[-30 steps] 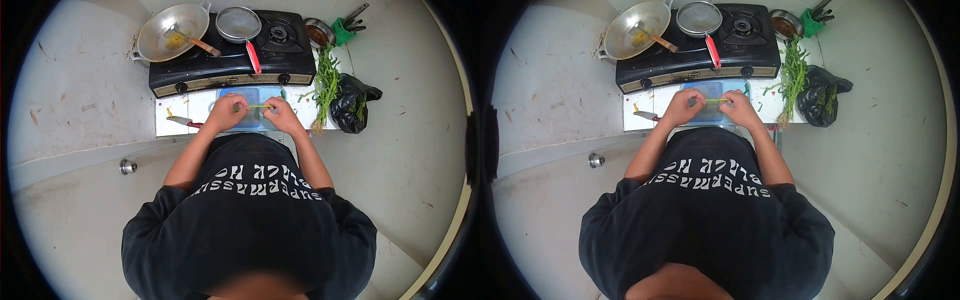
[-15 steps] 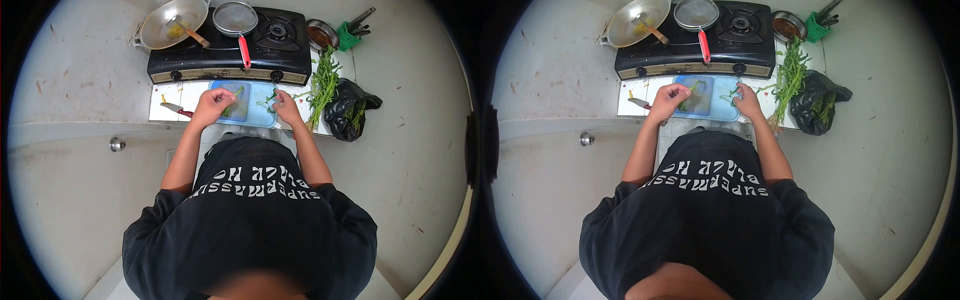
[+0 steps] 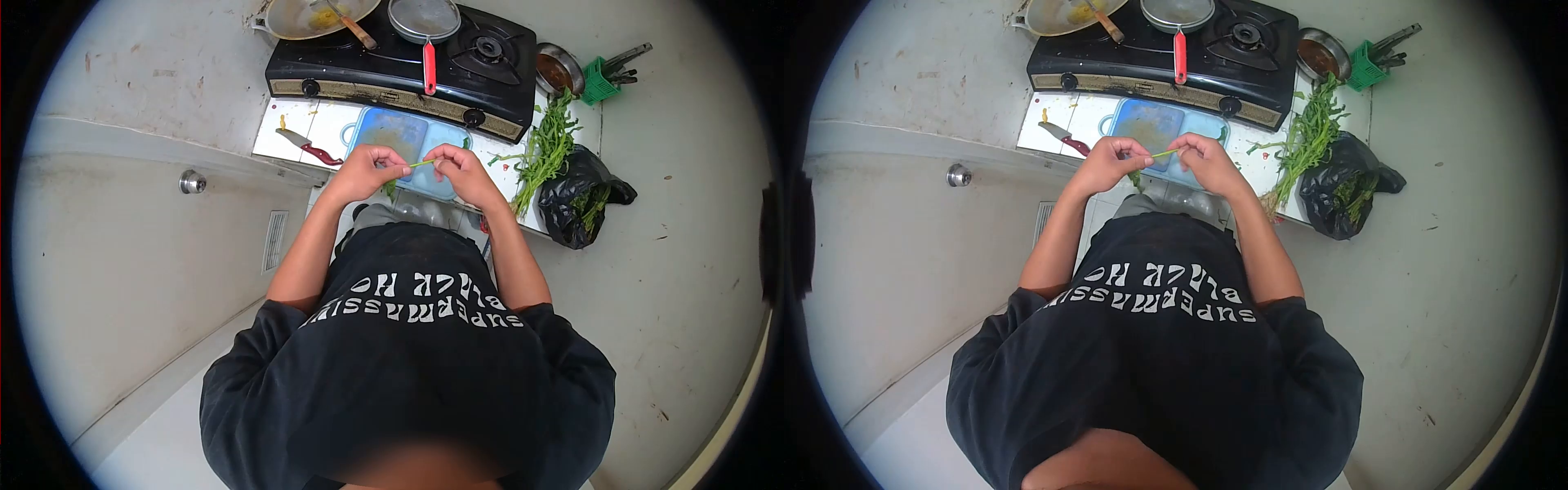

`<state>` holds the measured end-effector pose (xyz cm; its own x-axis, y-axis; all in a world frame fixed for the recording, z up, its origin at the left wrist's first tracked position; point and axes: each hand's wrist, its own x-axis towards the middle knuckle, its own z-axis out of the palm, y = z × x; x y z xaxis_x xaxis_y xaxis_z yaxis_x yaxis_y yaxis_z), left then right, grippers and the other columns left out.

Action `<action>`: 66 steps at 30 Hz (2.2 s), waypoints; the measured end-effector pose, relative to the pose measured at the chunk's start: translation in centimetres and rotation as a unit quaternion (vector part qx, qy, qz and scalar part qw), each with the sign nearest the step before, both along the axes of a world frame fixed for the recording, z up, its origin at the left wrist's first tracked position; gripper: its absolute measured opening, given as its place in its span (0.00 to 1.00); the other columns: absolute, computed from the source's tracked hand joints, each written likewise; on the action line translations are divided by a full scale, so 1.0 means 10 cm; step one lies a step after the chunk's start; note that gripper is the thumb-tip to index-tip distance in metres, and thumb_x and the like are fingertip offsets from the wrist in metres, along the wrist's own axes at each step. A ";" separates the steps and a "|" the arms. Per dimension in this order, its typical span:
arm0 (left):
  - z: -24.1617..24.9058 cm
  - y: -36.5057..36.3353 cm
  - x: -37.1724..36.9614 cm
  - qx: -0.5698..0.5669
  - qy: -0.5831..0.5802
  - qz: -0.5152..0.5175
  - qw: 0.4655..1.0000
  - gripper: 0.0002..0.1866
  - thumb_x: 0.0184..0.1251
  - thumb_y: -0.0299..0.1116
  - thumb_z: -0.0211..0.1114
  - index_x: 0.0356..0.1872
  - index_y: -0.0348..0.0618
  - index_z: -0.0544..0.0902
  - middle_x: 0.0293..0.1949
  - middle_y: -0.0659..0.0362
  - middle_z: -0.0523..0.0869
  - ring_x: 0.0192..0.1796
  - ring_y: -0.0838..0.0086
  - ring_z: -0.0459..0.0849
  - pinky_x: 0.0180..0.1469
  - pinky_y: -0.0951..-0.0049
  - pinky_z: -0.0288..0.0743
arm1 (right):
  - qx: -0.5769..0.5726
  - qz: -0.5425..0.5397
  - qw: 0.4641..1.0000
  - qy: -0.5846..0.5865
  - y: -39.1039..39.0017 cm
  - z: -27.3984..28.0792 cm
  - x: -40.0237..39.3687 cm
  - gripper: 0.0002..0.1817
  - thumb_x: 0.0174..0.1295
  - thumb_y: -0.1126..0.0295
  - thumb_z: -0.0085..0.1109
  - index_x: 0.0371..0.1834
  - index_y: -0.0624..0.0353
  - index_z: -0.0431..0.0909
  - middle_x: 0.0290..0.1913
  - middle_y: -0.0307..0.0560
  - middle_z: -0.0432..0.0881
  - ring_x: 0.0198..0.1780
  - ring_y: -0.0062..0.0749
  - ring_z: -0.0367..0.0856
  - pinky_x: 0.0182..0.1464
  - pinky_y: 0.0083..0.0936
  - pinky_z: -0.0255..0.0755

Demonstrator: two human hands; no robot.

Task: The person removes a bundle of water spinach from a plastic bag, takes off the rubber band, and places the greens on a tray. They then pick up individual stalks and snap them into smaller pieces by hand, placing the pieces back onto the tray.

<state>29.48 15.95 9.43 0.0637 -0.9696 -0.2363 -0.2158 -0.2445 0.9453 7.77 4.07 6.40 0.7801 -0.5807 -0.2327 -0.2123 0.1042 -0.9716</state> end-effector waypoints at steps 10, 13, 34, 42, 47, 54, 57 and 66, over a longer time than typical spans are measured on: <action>-0.10 -0.01 0.07 -0.009 -0.017 -0.029 0.999 0.08 0.70 0.32 0.71 0.43 0.39 0.90 0.32 0.67 0.88 0.30 0.88 0.75 0.35 0.81 0.70 | 0.049 -0.030 0.998 0.026 0.16 0.17 0.12 0.12 0.63 0.70 0.74 0.44 0.67 0.87 0.35 0.39 0.89 0.37 0.14 0.80 0.41 0.18 0.74; -0.11 -0.07 0.15 -0.030 -0.038 -0.035 0.998 0.07 0.69 0.32 0.71 0.42 0.40 0.90 0.32 0.68 0.88 0.29 0.88 0.74 0.34 0.81 0.69 | 0.061 -0.048 0.997 0.029 0.18 0.23 0.19 0.12 0.63 0.70 0.74 0.45 0.65 0.88 0.36 0.39 0.90 0.37 0.15 0.82 0.42 0.18 0.76; -0.34 -0.59 1.20 -0.004 -0.001 -0.189 0.982 0.09 0.67 0.31 0.69 0.43 0.38 0.88 0.30 0.62 0.88 0.34 0.80 0.82 0.42 0.75 0.77 | -0.346 -0.147 0.841 0.388 0.16 0.07 0.67 0.16 0.58 0.68 0.67 0.49 0.55 0.86 0.36 0.52 0.89 0.44 0.51 0.86 0.55 0.51 0.68; -0.36 -0.76 1.19 0.003 -0.025 -0.258 0.966 0.10 0.67 0.31 0.71 0.45 0.38 0.89 0.33 0.60 0.89 0.38 0.77 0.84 0.45 0.73 0.78 | -0.047 -0.182 0.976 0.110 0.30 0.07 0.75 0.19 0.61 0.65 0.71 0.53 0.61 0.86 0.28 0.37 0.81 0.34 0.22 0.76 0.39 0.25 0.71; -0.28 -0.81 1.25 -0.016 -0.038 -0.273 0.961 0.10 0.68 0.33 0.71 0.44 0.38 0.89 0.34 0.60 0.89 0.39 0.77 0.83 0.47 0.72 0.77 | -0.040 -0.223 0.968 0.109 0.35 0.03 0.90 0.11 0.66 0.67 0.69 0.45 0.63 0.87 0.31 0.30 0.81 0.35 0.14 0.73 0.41 0.20 0.70; -0.25 -0.80 1.18 -0.025 -0.057 -0.274 0.960 0.10 0.68 0.34 0.72 0.42 0.37 0.89 0.34 0.58 0.90 0.40 0.75 0.84 0.49 0.70 0.77 | -0.078 -0.261 0.957 0.099 0.42 0.11 1.04 0.10 0.66 0.67 0.68 0.41 0.64 0.88 0.33 0.36 0.85 0.37 0.18 0.76 0.43 0.22 0.72; -0.24 -0.79 1.17 -0.038 -0.051 -0.288 0.955 0.09 0.68 0.33 0.71 0.42 0.38 0.89 0.35 0.57 0.90 0.40 0.73 0.84 0.49 0.69 0.77 | -0.098 -0.236 0.961 0.102 0.39 0.09 0.95 0.09 0.66 0.68 0.69 0.40 0.64 0.88 0.34 0.37 0.86 0.37 0.19 0.77 0.43 0.24 0.72; -0.28 -0.91 0.83 -0.161 -0.089 -0.363 0.913 0.05 0.67 0.29 0.70 0.38 0.39 0.86 0.36 0.51 0.89 0.41 0.57 0.87 0.47 0.64 0.78 | -0.080 -0.287 0.951 0.087 0.37 -0.17 0.58 0.07 0.62 0.73 0.64 0.37 0.65 0.87 0.32 0.41 0.85 0.34 0.21 0.80 0.39 0.22 0.74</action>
<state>37.75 6.83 6.65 -0.6143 -0.7888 0.0211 -0.3673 0.3095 0.8771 13.60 7.76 4.70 0.2821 -0.9379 -0.2019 -0.3250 0.1046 -0.9399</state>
